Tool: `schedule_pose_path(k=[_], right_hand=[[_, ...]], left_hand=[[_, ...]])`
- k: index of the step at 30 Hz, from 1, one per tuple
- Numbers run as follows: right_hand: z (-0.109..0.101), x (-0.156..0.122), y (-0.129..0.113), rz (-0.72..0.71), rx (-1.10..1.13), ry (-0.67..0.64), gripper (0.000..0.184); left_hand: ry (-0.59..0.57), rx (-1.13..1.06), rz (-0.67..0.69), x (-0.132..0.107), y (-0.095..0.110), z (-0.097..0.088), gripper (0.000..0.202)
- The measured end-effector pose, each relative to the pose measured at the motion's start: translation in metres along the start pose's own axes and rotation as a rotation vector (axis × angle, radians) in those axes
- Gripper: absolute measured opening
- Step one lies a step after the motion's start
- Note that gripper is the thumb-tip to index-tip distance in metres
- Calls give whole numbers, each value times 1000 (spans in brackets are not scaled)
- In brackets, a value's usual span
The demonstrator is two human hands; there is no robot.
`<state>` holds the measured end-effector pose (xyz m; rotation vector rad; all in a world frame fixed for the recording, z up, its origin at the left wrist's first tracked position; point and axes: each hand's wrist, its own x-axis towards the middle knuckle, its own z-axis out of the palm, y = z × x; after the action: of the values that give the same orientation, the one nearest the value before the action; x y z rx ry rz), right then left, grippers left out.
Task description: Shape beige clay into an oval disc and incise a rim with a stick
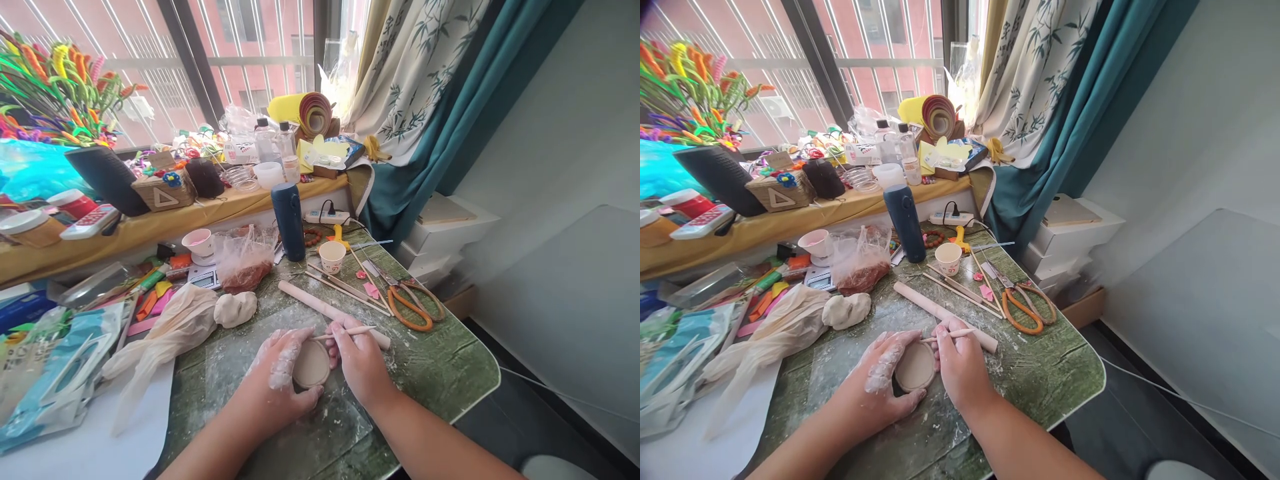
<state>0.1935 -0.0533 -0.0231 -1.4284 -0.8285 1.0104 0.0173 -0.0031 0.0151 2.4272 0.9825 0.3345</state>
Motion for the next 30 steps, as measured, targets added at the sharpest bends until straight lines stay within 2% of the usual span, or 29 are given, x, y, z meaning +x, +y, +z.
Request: schedule_pose_path(k=[6, 11, 17, 20, 23, 26, 30], right_hand=[[-1, 1, -2, -40, -33, -39, 32], [-1, 1, 1, -71, -93, -40, 33], [-1, 2, 5, -41, -52, -24, 34], [-1, 1, 4, -48, -60, -37, 33], [-1, 0, 2, -53, -72, -48, 32], [-1, 0, 1, -63, -87, -54, 32], [-1, 1, 0, -79, -107, -37, 32]], left_hand=[[37, 44, -28, -3, 2, 2, 74], [-16, 27, -5, 0, 3, -1, 82], [18, 49, -31, 1, 5, 3, 69], [19, 74, -53, -1, 2, 4, 77], [-23, 64, -12, -2, -3, 1, 83], [-32, 38, 32, 0, -4, -3, 77], [-1, 57, -7, 1, 2, -1, 70]])
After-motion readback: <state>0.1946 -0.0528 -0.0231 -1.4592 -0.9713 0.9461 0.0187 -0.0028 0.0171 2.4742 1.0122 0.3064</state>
